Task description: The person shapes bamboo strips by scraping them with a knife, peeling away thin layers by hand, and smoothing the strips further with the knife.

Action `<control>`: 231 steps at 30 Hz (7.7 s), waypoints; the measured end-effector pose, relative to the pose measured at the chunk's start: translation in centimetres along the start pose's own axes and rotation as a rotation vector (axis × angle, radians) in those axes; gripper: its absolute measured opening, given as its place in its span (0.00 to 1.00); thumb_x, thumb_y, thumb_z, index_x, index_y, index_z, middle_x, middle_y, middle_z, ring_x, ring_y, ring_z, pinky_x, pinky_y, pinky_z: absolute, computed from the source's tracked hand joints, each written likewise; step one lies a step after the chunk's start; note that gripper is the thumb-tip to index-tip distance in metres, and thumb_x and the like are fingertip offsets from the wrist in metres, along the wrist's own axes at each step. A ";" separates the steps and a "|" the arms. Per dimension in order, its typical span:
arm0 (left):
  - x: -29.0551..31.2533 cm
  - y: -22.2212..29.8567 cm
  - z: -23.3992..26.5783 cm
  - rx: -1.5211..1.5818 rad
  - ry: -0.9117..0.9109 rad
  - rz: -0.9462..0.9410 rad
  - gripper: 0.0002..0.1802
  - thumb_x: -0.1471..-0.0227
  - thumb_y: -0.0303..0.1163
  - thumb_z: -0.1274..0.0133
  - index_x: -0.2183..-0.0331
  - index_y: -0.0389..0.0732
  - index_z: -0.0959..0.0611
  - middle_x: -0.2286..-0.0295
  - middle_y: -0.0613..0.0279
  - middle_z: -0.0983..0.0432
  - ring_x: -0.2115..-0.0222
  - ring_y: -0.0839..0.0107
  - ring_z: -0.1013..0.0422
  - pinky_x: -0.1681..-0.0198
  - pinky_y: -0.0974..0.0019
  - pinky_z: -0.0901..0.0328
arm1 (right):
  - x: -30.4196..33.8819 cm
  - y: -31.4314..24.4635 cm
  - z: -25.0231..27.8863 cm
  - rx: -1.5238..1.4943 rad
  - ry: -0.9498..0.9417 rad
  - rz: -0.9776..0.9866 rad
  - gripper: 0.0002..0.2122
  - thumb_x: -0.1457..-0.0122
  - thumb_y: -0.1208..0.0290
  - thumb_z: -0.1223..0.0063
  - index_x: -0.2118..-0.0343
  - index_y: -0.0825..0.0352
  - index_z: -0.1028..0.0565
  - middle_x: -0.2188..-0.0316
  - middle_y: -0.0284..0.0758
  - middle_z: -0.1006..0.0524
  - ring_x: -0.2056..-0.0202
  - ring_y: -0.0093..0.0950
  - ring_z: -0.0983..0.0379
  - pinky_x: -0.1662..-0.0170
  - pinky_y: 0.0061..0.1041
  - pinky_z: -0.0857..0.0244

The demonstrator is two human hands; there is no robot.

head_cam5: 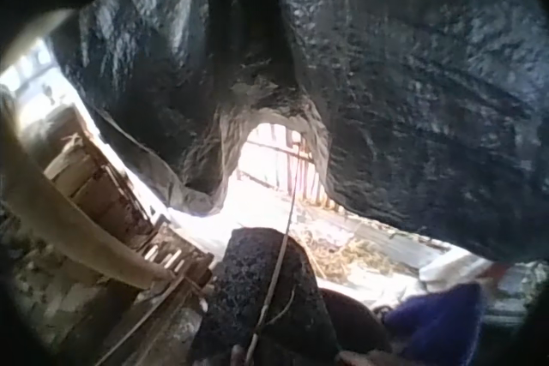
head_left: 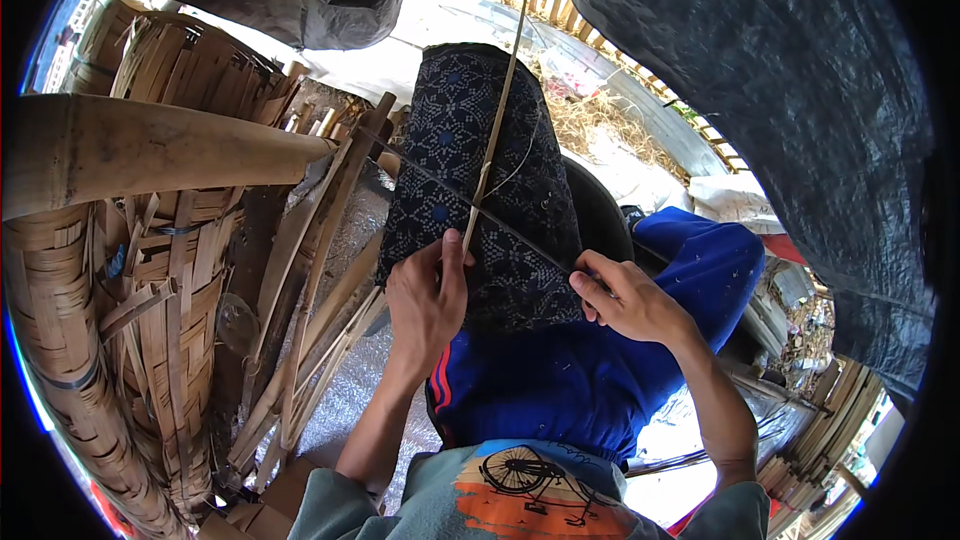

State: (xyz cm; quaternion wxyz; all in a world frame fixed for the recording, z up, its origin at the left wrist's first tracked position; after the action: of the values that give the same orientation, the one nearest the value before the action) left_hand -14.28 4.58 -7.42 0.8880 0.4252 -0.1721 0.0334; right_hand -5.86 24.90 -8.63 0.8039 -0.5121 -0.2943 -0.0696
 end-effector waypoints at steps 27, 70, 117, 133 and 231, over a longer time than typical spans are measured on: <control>2.0 -4.3 -4.5 0.773 -0.528 0.451 0.26 0.39 0.50 0.58 0.81 0.41 0.31 0.86 0.72 0.44 0.86 0.82 0.46 0.82 0.73 0.51 | -0.9 -0.8 1.4 0.294 0.268 0.117 0.15 0.38 0.59 0.51 0.71 0.68 0.33 0.88 0.42 0.29 0.82 0.43 0.26 0.79 0.37 0.35; 3.2 -4.1 -6.4 0.917 -0.366 0.521 0.24 0.41 0.47 0.51 0.84 0.48 0.35 0.88 0.76 0.47 0.88 0.84 0.51 0.82 0.74 0.54 | -4.6 -1.0 5.1 0.634 0.392 0.171 0.20 0.41 0.53 0.50 0.79 0.67 0.28 0.91 0.45 0.30 0.84 0.44 0.27 0.81 0.38 0.32; 1.7 -3.3 -7.5 1.215 -0.458 0.514 0.22 0.37 0.47 0.59 0.81 0.49 0.34 0.89 0.77 0.47 0.88 0.84 0.50 0.81 0.76 0.52 | -2.4 1.0 5.0 0.324 0.173 0.112 0.16 0.44 0.60 0.43 0.70 0.70 0.29 0.82 0.43 0.24 0.76 0.43 0.24 0.73 0.36 0.34; 1.8 -4.3 -7.0 1.036 -0.369 0.492 0.25 0.40 0.50 0.56 0.83 0.46 0.33 0.91 0.75 0.47 0.93 0.85 0.52 0.87 0.77 0.56 | -2.1 0.2 4.2 0.405 0.120 0.098 0.17 0.42 0.56 0.46 0.71 0.69 0.29 0.85 0.45 0.25 0.80 0.40 0.24 0.78 0.36 0.33; 4.9 -1.7 8.4 -0.011 -0.348 0.121 0.14 0.44 0.36 0.47 0.69 0.34 0.19 0.83 0.65 0.26 0.86 0.80 0.33 0.84 0.76 0.40 | -6.9 4.5 8.4 0.126 0.372 0.011 0.21 0.37 0.56 0.53 0.76 0.74 0.31 0.88 0.39 0.36 0.83 0.24 0.43 0.78 0.31 0.47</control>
State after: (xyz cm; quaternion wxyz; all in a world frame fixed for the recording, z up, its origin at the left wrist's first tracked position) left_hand -11.63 -3.39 -2.13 0.8435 0.4085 -0.3484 0.0120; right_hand -12.98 32.97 -13.33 0.8753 -0.4406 -0.1416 -0.1401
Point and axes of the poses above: each hand's wrist, its own x-axis away from the middle knuckle, its own z-axis out of the back of the hand, y = z × x, the point moved 10 cm from there along -x, towards the middle knuckle
